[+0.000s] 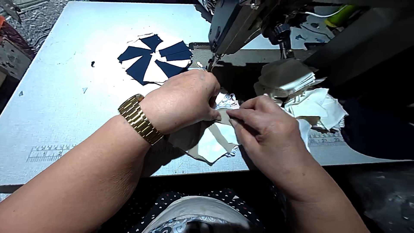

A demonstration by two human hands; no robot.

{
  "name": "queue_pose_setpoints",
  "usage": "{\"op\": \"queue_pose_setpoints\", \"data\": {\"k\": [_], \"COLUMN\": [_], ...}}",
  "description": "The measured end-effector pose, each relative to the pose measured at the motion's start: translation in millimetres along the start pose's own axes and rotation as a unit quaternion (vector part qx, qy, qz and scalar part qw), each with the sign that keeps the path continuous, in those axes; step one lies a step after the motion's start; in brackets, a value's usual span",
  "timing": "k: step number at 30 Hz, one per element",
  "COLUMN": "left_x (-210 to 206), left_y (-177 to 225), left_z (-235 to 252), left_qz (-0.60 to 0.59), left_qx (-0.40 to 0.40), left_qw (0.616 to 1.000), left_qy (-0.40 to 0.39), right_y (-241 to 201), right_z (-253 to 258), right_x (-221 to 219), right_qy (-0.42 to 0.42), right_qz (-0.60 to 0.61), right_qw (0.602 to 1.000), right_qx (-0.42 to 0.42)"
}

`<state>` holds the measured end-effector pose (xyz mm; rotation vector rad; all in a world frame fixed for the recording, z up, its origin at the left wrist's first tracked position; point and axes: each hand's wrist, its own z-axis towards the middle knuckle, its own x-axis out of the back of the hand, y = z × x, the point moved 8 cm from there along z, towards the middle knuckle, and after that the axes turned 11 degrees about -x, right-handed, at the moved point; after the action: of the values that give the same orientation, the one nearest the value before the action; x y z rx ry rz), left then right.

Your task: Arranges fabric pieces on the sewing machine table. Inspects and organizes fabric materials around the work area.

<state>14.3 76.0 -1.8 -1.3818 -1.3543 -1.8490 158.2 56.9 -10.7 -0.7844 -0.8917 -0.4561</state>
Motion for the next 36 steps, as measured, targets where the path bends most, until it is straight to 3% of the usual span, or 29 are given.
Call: {"op": "queue_pose_setpoints", "data": {"k": [4, 7, 9, 14, 19, 36], "left_x": [-0.9, -1.5, 0.0, 9.9, 8.8, 3.0], "left_y": [-0.1, -0.5, -0.6, 1.2, 1.1, 0.7], "left_z": [1.0, 1.8, 3.3, 3.2, 2.5, 2.2], "left_qz": [0.010, -0.007, -0.034, -0.151, -0.268, -0.371], "left_qx": [0.002, -0.013, -0.031, -0.076, -0.056, -0.035], "left_qw": [1.000, 1.000, 0.999, 0.983, 0.959, 0.926], "left_qy": [-0.002, 0.003, 0.014, 0.068, 0.070, 0.066], "right_y": [-10.9, -11.7, -1.8, 50.5, 73.2, 92.1], "right_z": [-13.8, -25.5, -29.8, -41.5, -53.5, -50.6], "right_x": [-0.4, 7.9, 23.9, 65.3, 63.3, 81.5], "right_qy": [-0.007, -0.038, -0.042, -0.016, -0.026, 0.015], "right_qz": [-0.072, -0.030, 0.016, -0.010, -0.024, 0.048], "right_qw": [0.997, 0.998, 0.998, 0.993, 0.987, 0.982], "right_qx": [-0.034, -0.051, -0.051, -0.113, -0.159, -0.183]}}
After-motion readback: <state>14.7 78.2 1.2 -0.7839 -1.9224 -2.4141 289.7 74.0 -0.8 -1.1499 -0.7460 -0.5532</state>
